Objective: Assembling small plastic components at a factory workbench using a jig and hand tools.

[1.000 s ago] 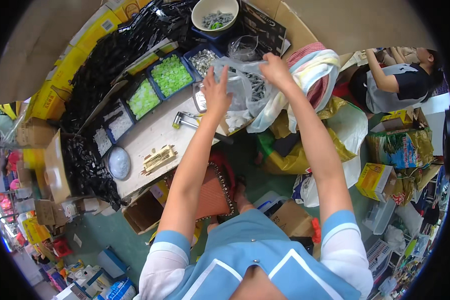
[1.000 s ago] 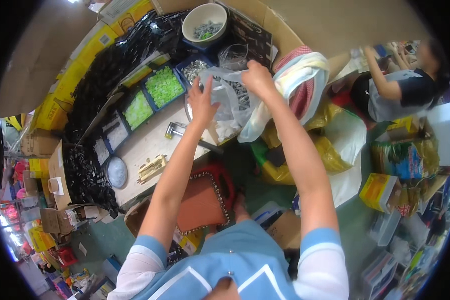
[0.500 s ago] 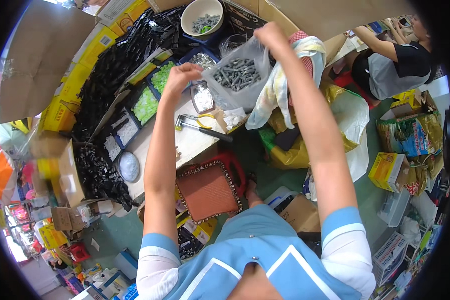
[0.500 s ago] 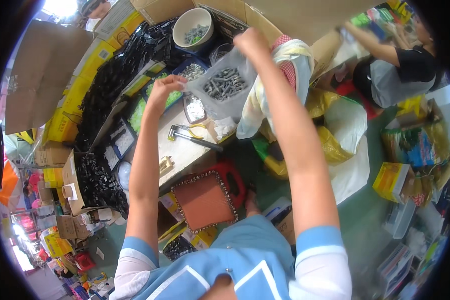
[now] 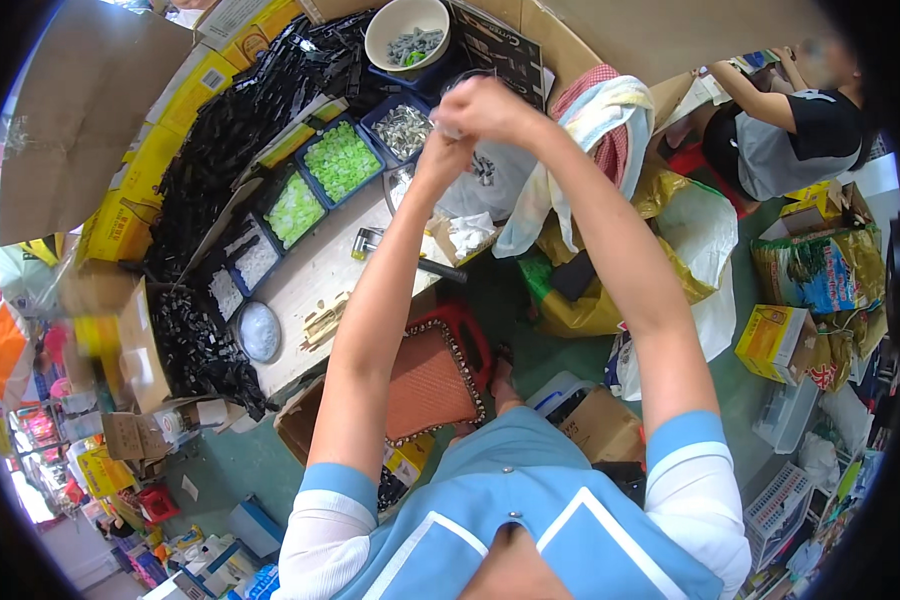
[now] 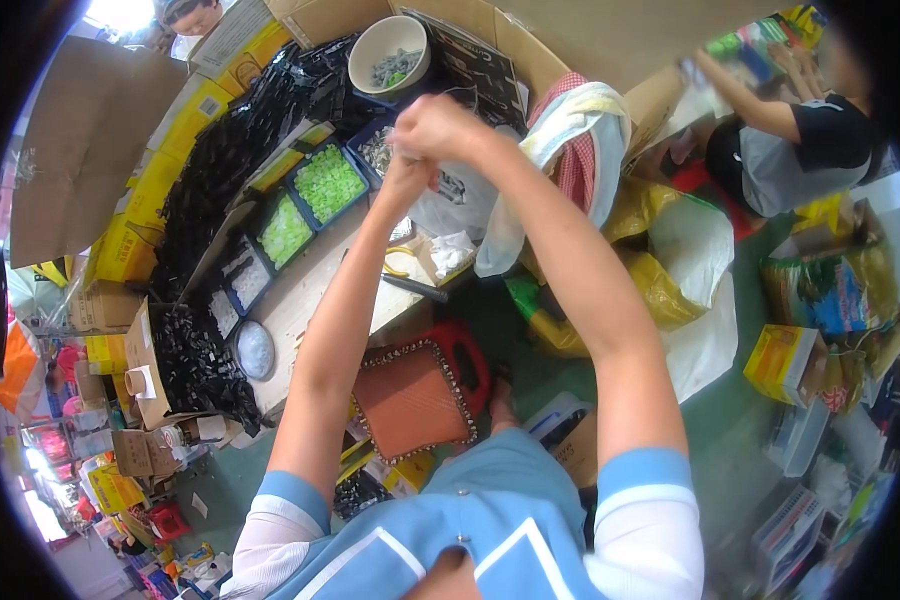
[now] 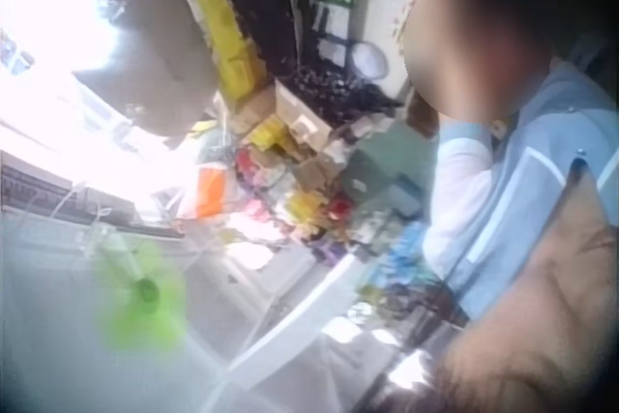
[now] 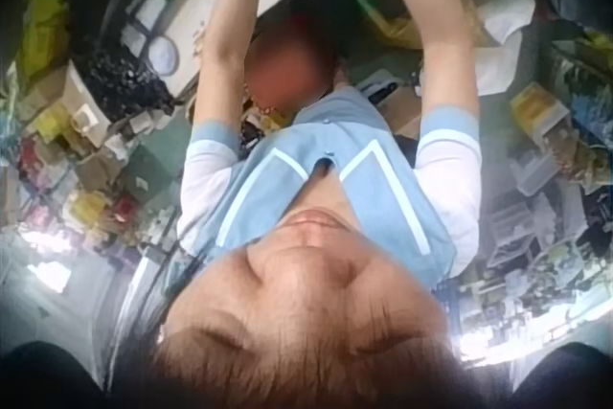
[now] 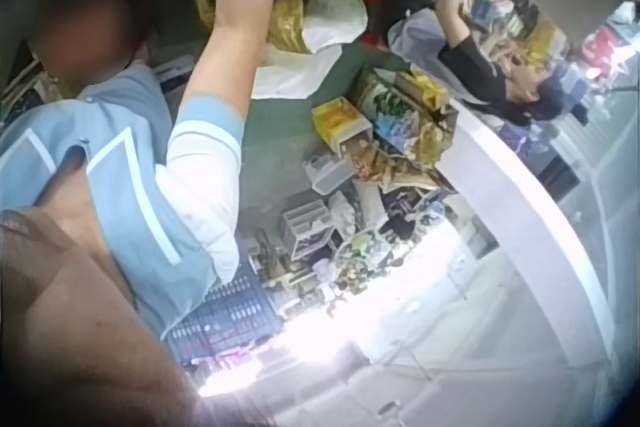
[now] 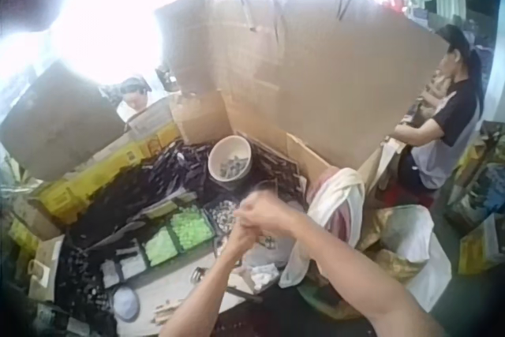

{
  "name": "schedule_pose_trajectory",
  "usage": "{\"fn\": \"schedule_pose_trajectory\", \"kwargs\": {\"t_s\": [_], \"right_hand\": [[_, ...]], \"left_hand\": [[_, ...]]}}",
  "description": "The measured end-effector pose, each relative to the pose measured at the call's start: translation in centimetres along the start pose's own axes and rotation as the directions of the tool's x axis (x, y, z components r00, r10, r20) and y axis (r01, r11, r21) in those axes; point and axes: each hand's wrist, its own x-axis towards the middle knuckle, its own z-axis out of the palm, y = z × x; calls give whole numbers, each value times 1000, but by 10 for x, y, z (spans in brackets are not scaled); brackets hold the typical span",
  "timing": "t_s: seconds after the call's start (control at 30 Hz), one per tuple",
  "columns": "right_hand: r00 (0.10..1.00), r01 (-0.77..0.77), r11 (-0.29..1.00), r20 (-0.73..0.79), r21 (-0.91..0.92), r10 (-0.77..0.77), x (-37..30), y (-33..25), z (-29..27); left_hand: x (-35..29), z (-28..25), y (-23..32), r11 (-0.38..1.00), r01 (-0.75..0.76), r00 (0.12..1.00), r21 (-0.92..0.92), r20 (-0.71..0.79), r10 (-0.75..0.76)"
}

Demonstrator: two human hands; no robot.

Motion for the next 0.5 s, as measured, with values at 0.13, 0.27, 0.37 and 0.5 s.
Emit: {"fn": "schedule_pose_trajectory", "kwargs": {"t_s": [0.13, 0.27, 0.37, 0.5], "right_hand": [[992, -29, 985, -125, -167, 8, -4, 56, -10], [997, -23, 974, -72, -227, 7, -3, 60, 13], [985, -103, 976, -157, -192, 73, 1, 58, 9], [999, 1, 966, -48, -257, -14, 7, 60, 16]], "left_hand": [[-6, 3, 20, 978, 109, 994, -178, 9, -109], [-6, -6, 20, 965, 95, 995, -244, 8, -96], [-5, -18, 16, 949, 118, 991, -292, 98, -93], [-1, -17, 20, 946, 140, 983, -292, 152, -99]]}}
